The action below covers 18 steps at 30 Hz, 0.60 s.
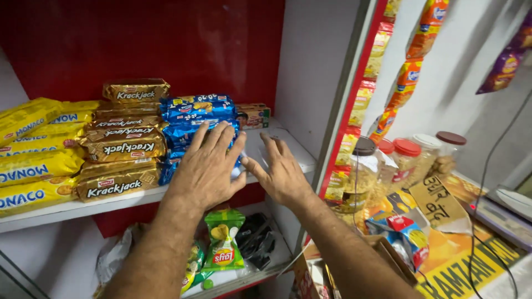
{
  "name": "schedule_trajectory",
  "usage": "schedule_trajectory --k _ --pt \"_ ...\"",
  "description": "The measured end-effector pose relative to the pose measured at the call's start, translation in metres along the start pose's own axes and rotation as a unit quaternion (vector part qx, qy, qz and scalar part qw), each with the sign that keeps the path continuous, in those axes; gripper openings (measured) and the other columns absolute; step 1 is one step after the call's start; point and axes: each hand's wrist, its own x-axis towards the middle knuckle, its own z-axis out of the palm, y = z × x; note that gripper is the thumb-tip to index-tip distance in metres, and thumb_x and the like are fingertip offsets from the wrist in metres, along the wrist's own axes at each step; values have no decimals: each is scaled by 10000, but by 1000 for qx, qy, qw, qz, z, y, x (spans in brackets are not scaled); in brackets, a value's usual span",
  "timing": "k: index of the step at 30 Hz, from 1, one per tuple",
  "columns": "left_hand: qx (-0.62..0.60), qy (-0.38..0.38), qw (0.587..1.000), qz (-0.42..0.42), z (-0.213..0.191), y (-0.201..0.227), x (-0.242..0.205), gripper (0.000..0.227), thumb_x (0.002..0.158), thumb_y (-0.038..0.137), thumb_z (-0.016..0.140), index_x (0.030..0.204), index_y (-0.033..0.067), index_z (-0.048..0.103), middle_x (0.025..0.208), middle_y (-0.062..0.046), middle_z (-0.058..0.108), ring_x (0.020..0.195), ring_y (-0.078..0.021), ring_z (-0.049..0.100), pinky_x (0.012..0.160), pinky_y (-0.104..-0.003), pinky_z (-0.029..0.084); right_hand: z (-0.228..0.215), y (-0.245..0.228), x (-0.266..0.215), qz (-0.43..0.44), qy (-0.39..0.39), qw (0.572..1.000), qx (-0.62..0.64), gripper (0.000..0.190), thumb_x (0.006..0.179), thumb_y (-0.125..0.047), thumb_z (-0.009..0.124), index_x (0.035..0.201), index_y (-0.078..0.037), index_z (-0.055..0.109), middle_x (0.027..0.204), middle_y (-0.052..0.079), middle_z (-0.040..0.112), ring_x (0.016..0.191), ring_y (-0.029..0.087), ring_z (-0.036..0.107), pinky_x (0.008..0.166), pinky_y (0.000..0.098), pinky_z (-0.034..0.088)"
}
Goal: Picking up biscuit packets from the floor and arranging them on a grocery shelf.
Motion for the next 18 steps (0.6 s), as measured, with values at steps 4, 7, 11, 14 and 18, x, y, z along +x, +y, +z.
schedule_trajectory --k 4,7,11,14,18 --pt "-11 8 1000 20 1 11 -3 693 799 386 699 1367 12 564 1380 -186 542 1370 -319 428 1204 -494 246 1 1 -22 -9 40 998 -48 760 976 -484 648 1506 5 408 1435 293 496 1328 454 482 1093 502 413" --pt "-72 -2 997 11 -5 18 -5 663 822 376 716 1352 3 573 1344 -194 549 1367 -333 434 1204 -484 264 -1 -3 -35 -17 72 993 -87 759 901 -364 721 1495 5 426 1421 299 499 1311 454 483 1092 495 417" --pt "-80 0 997 -5 -13 27 -12 660 786 323 744 1336 -4 580 1316 -193 556 1342 -330 451 1191 -493 299 -9 -16 -50 6 75 993 -92 730 871 -310 751 1467 -6 457 1387 291 524 1307 453 497 1111 488 421" --pt "-78 -4 997 -20 -17 28 -19 652 785 295 749 1334 -12 580 1313 -189 557 1334 -336 459 1171 -494 323 -11 -14 -56 5 38 991 -127 728 866 -342 749 1461 -29 470 1401 301 512 1330 457 478 1130 490 398" --pt "-85 -28 995 -53 -27 32 -24 647 785 286 762 1330 -12 581 1317 -201 545 1328 -360 452 1156 -480 340 -23 -25 -61 28 3 987 -156 753 871 -413 730 1502 -102 462 1492 309 444 1374 458 439 1161 525 370"
